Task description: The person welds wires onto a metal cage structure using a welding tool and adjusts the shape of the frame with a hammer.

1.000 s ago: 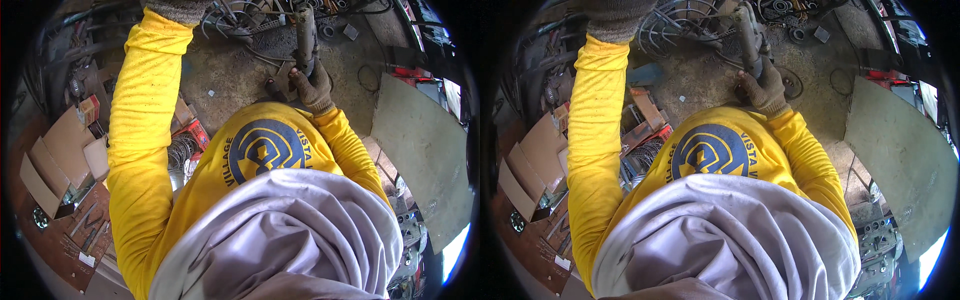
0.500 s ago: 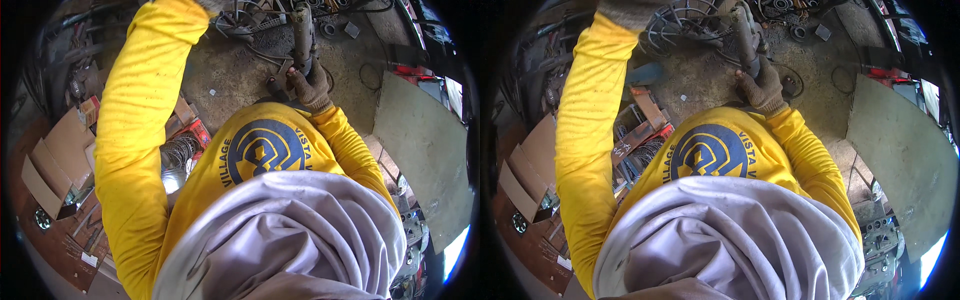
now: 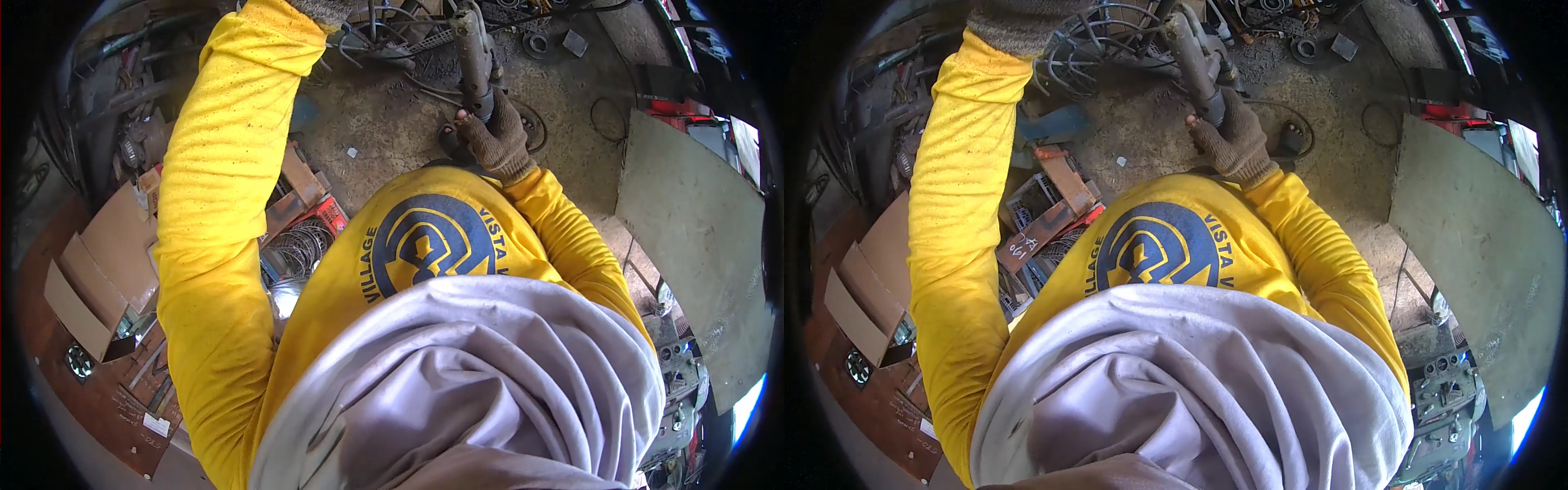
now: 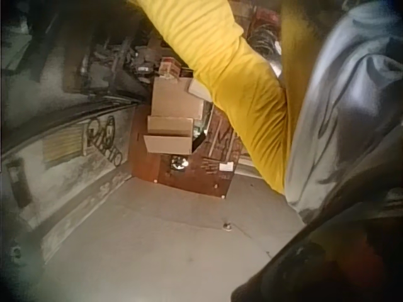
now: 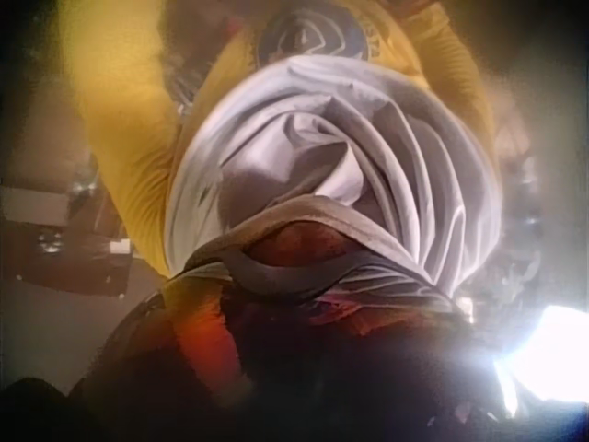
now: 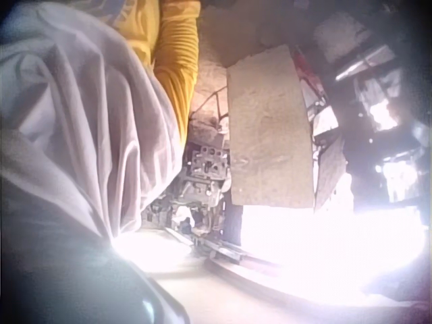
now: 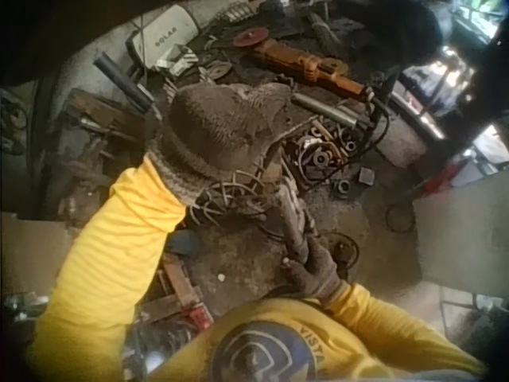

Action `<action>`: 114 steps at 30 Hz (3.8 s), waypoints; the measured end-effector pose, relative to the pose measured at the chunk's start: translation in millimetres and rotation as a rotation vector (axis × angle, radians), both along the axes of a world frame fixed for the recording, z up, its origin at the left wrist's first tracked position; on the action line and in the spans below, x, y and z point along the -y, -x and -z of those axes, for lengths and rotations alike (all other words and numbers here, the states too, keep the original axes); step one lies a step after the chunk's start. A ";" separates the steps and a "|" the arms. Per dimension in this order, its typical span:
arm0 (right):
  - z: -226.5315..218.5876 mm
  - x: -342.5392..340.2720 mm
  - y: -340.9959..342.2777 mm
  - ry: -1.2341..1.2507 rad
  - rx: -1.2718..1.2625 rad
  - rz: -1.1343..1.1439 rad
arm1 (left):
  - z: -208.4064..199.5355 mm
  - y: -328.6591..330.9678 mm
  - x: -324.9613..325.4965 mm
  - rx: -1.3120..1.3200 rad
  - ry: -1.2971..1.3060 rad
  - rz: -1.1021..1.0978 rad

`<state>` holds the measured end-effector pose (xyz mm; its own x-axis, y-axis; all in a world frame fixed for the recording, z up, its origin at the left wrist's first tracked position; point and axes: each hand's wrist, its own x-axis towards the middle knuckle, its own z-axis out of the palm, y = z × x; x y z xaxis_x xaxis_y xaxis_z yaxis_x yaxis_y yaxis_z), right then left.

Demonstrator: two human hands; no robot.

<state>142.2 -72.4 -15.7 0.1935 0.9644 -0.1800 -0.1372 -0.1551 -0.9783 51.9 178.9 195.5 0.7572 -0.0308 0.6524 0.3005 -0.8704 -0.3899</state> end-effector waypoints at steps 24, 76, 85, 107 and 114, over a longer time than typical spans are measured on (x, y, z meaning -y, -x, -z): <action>-9.1 -11.5 3.1 -0.024 0.094 -0.045 | -0.8 -1.5 4.5 0.003 0.025 0.001; -9.5 9.9 11.1 -0.013 -0.094 0.017 | 4.2 -9.4 17.7 -0.034 0.050 0.042; -2.3 4.0 11.0 -0.020 -0.048 0.010 | 7.0 -11.4 13.3 -0.030 0.067 0.045; 13.9 11.5 6.8 -0.100 -0.115 -0.102 | 0.2 -17.1 19.3 -0.057 0.072 0.045; 23.1 16.6 2.4 -0.110 -0.064 -0.077 | -0.1 -20.5 17.1 -0.062 0.072 0.056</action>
